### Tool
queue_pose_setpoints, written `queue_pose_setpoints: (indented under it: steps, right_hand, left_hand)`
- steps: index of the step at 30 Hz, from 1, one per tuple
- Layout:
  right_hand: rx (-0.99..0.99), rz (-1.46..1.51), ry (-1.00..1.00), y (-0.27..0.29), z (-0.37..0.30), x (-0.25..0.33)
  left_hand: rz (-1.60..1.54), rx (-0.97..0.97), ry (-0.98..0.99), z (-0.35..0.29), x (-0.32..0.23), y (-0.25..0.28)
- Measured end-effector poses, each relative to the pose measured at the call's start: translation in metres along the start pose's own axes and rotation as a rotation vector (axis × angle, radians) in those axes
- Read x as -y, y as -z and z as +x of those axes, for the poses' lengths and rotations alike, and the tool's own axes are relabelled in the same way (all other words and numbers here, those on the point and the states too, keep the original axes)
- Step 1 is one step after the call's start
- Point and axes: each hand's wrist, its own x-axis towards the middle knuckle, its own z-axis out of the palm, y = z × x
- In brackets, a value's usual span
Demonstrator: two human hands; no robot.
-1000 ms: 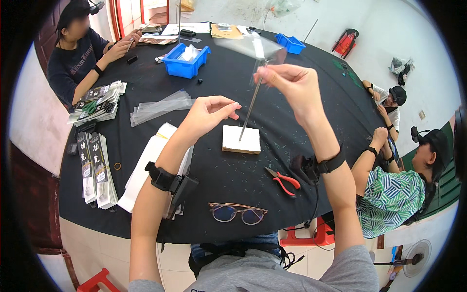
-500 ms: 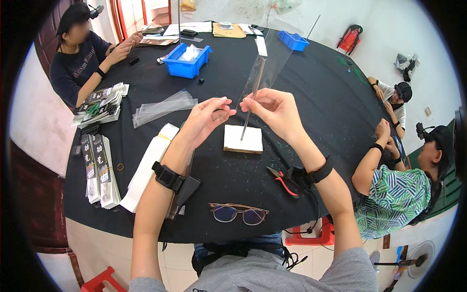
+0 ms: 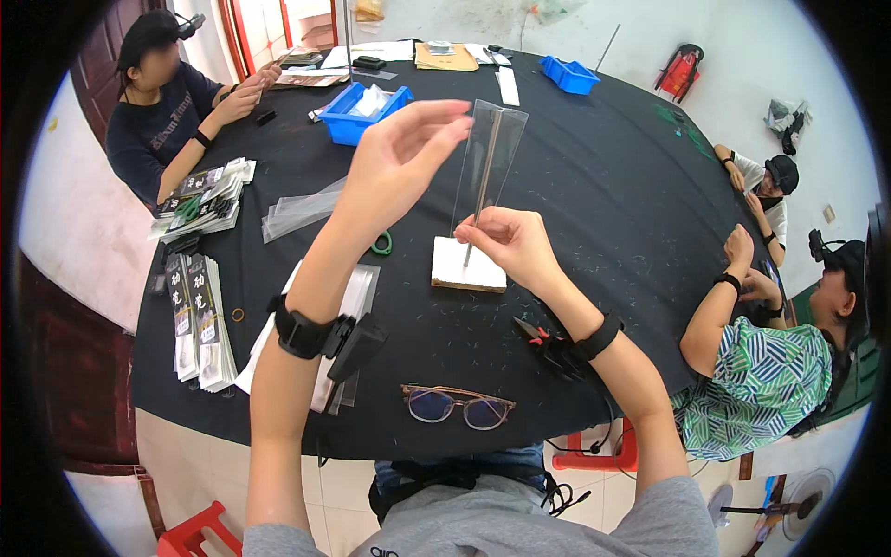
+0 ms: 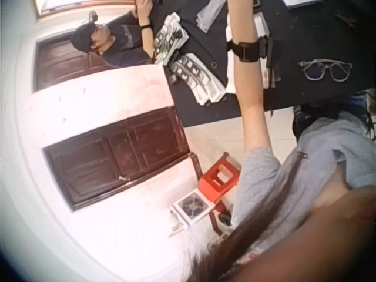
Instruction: The person removes a plastic sleeve from a metal rod, picks up a fishing hook and line, and wraps the line around the hook by hand. They then use pliers to tighten the knot and scissors to trim the excess line.
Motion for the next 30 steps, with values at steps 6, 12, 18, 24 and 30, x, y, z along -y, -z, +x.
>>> queue_pose_setpoints:
  steps: [6, 12, 18, 24, 30]
  right_hand:
    - [0.031, -0.015, -0.051, 0.004, 0.000, 0.005]
    - [0.075, -0.151, -0.020, 0.008, 0.004, 0.006]
    - [-0.093, -0.012, 0.200, 0.025, 0.019, 0.049]
    - [-0.232, -0.082, 0.539, 0.029, 0.066, 0.126]
    - [-0.468, -0.506, 0.800, -0.017, 0.086, 0.175]
  left_hand:
    - [0.069, 0.019, -0.093, 0.019, -0.006, -0.015]
    - [0.216, -0.113, -0.220, 0.019, 0.009, -0.025]
    - [0.215, -0.274, -0.193, 0.030, -0.006, -0.036]
    - [-0.109, -0.316, -0.479, 0.058, -0.051, -0.025]
    - [-0.093, -0.548, -0.374, 0.030, -0.094, 0.047]
